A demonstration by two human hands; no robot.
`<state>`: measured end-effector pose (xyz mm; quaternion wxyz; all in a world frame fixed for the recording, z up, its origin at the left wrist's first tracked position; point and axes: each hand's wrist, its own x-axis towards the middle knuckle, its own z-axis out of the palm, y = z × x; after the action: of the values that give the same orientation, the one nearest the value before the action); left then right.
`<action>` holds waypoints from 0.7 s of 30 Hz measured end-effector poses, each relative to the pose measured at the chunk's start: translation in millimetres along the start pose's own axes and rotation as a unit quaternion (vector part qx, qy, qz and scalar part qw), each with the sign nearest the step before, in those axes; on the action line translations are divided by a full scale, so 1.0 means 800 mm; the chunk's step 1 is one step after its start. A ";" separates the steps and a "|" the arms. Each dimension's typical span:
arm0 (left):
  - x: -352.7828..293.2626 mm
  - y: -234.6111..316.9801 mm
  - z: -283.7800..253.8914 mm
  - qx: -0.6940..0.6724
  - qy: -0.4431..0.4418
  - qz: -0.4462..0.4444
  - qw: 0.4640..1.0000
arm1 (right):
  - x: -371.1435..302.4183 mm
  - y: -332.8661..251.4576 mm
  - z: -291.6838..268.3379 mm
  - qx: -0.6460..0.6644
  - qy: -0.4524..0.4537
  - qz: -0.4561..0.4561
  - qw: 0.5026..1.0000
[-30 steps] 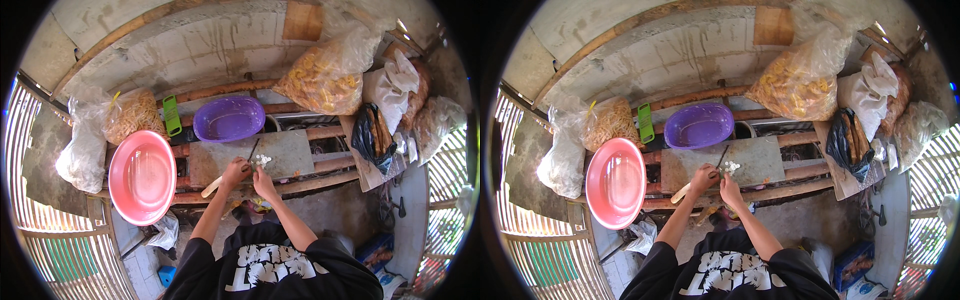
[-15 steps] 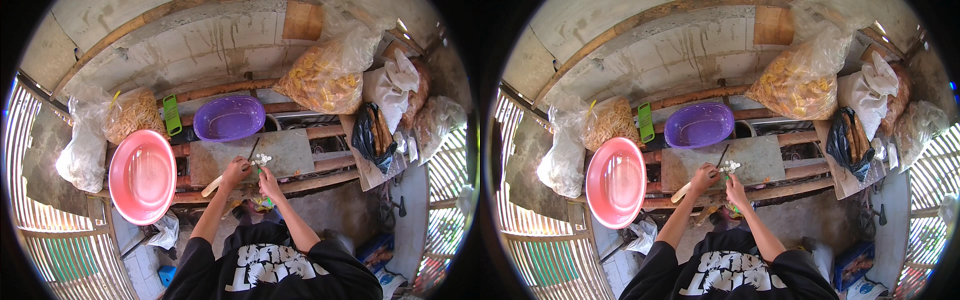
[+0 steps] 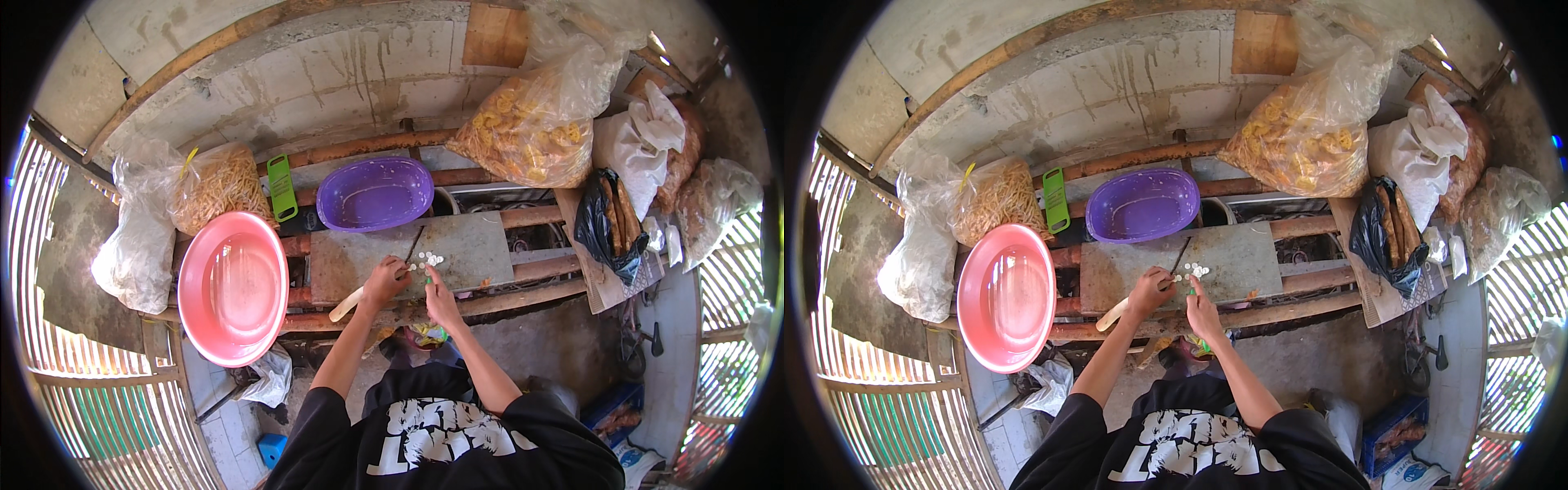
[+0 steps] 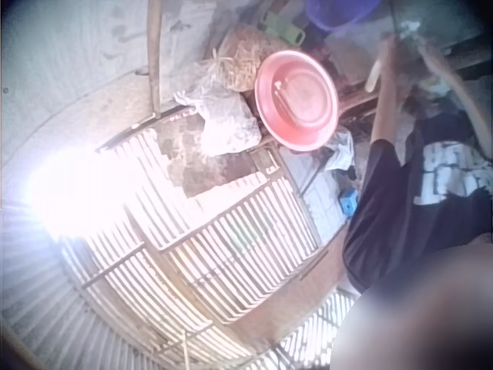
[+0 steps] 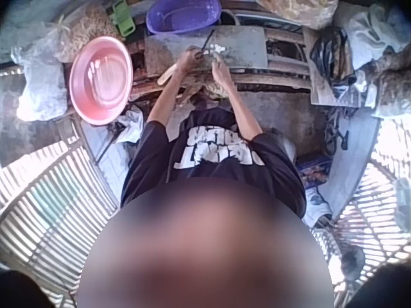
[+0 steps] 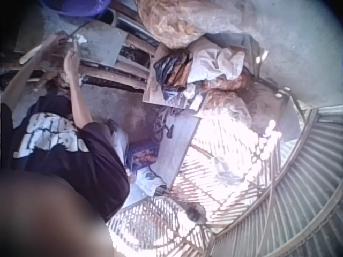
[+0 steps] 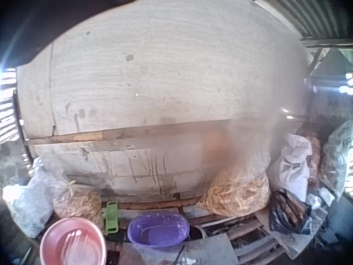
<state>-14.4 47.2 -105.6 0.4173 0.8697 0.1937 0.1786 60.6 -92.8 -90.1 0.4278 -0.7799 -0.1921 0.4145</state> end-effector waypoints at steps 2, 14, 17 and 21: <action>0.000 0.000 0.000 -0.003 -0.001 -0.002 1.000 | 0.000 0.000 0.000 0.004 0.010 0.006 1.000; -0.001 -0.003 0.001 -0.011 0.008 0.006 1.000 | 0.007 0.009 0.005 -0.021 0.022 0.015 0.999; -0.003 -0.003 0.000 -0.001 0.004 -0.002 1.000 | -0.003 -0.001 0.004 -0.038 0.038 -0.050 0.997; -0.001 -0.006 0.001 0.001 -0.002 -0.015 1.000 | -0.003 0.002 0.013 -0.025 0.045 -0.115 0.992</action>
<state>-15.9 48.6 -109.7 0.4194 0.8674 0.2062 0.1708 50.7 -90.1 -93.2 0.4614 -0.7810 -0.2713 0.3218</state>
